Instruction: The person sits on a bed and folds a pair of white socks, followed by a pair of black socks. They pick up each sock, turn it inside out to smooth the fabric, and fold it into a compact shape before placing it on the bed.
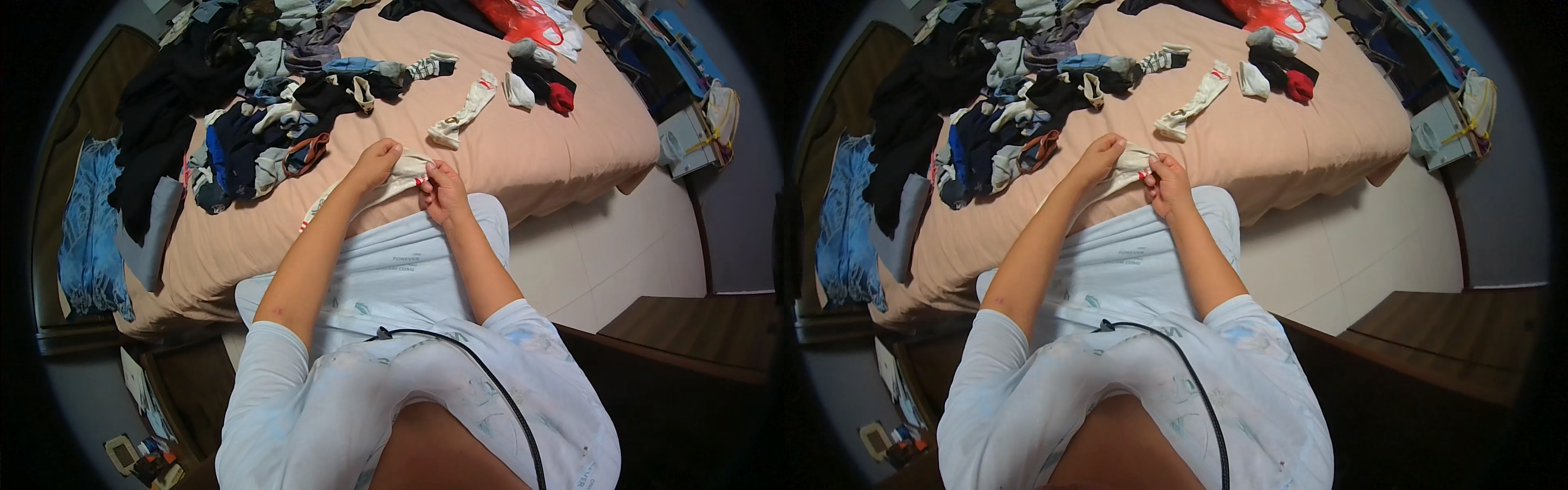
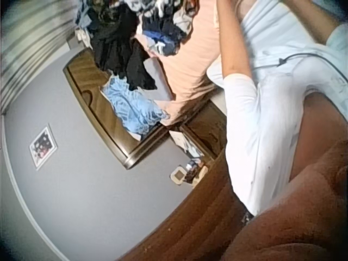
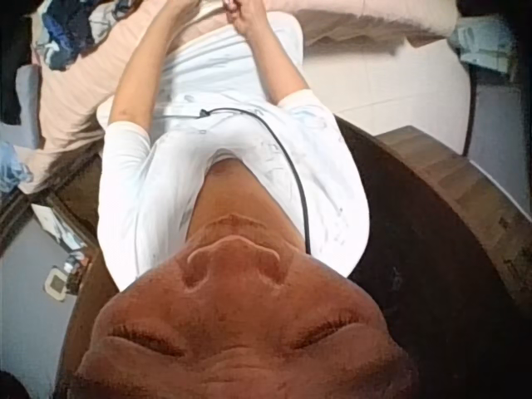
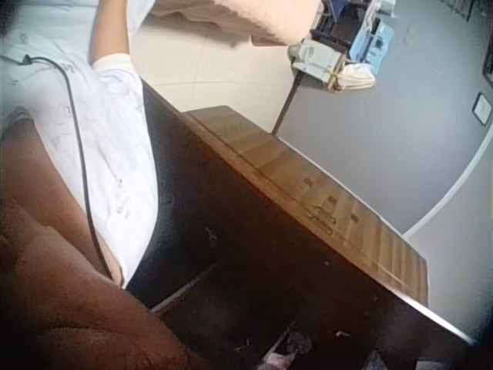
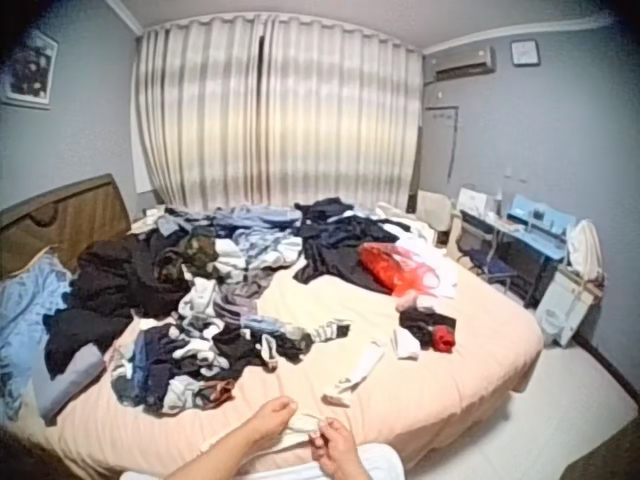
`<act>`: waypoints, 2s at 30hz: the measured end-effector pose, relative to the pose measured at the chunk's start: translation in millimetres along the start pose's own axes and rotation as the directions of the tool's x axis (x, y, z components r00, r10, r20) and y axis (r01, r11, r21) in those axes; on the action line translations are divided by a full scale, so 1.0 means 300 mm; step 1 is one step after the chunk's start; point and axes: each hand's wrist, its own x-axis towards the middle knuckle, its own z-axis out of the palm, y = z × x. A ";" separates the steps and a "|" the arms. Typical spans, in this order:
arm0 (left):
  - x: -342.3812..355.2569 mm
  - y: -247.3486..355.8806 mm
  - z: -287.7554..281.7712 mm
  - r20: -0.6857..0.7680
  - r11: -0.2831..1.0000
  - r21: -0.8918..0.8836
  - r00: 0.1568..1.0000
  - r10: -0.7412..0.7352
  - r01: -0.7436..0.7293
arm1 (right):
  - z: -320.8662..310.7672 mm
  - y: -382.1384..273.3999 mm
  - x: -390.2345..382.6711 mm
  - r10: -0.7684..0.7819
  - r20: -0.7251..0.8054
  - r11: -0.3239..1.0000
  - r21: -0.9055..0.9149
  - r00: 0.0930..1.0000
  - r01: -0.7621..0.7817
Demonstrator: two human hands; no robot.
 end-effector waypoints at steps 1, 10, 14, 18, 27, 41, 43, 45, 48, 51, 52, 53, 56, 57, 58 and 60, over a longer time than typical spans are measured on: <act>0.000 0.000 0.007 -0.015 1.000 -0.009 1.000 0.011 -0.011 | -0.017 0.009 0.006 0.008 0.022 0.997 0.070 1.000 -0.010; -0.069 0.151 -0.027 0.124 0.970 0.037 0.962 -0.245 0.242 | -0.002 -0.012 -0.023 -0.044 -0.028 0.992 -0.122 0.999 0.040; -0.075 0.137 -0.071 0.270 0.957 0.210 0.929 -0.254 0.201 | 0.036 -0.050 -0.025 -0.034 -0.100 0.908 -0.418 0.994 -0.011; -0.098 0.151 -0.079 0.247 0.958 0.231 0.942 -0.225 0.168 | 0.019 -0.044 0.018 -0.082 -0.088 0.938 -0.343 0.993 0.047; -0.098 0.128 -0.129 0.238 0.929 0.306 0.928 -0.285 0.207 | -0.009 -0.028 0.017 -0.081 -0.130 0.987 -0.149 0.988 0.061; -0.080 0.098 -0.152 0.142 0.978 0.139 0.974 -0.176 0.156 | 0.023 -0.027 0.062 -0.590 -0.095 0.247 -0.967 0.802 0.067; -0.105 0.097 -0.163 0.131 0.979 0.070 0.971 -0.200 0.192 | 0.078 -0.035 0.020 -0.693 0.038 0.057 -0.993 0.720 0.107; -0.109 0.095 -0.154 0.131 0.985 0.070 0.977 -0.168 0.160 | 0.131 -0.037 -0.010 -0.815 0.335 -0.306 -0.942 0.472 0.140; -0.113 0.113 -0.138 0.102 0.985 0.076 0.982 -0.160 0.153 | 0.147 -0.035 -0.001 -0.627 0.595 -0.325 -0.787 0.503 0.525; -0.104 0.090 -0.147 0.021 0.988 0.005 0.988 -0.155 0.155 | 0.086 0.014 0.043 -0.330 0.681 -0.355 -0.731 0.653 0.583; -0.097 0.071 -0.154 -0.018 0.988 -0.033 0.988 -0.152 0.151 | 0.079 0.015 0.041 -0.304 0.678 -0.379 -0.731 0.670 0.568; -0.087 0.052 -0.155 -0.028 0.983 -0.079 0.986 -0.165 0.163 | 0.073 0.011 0.042 -0.287 0.693 -0.396 -0.715 0.662 0.577; -0.059 0.029 -0.164 -0.019 0.961 -0.159 0.972 -0.232 0.226 | 0.072 0.003 0.040 -0.257 0.723 -0.429 -0.680 0.641 0.595; -0.054 0.035 -0.171 0.010 0.952 -0.143 0.962 -0.271 0.270 | 0.072 0.006 0.032 -0.265 0.723 -0.430 -0.681 0.638 0.593; -0.050 0.040 -0.175 0.038 0.942 -0.125 0.950 -0.310 0.313 | 0.071 0.007 0.031 -0.273 0.723 -0.430 -0.682 0.635 0.592; -0.043 0.059 -0.165 0.029 0.943 0.004 0.943 -0.331 0.332 | 0.062 0.006 0.046 -0.361 0.677 -0.303 -0.735 0.641 0.606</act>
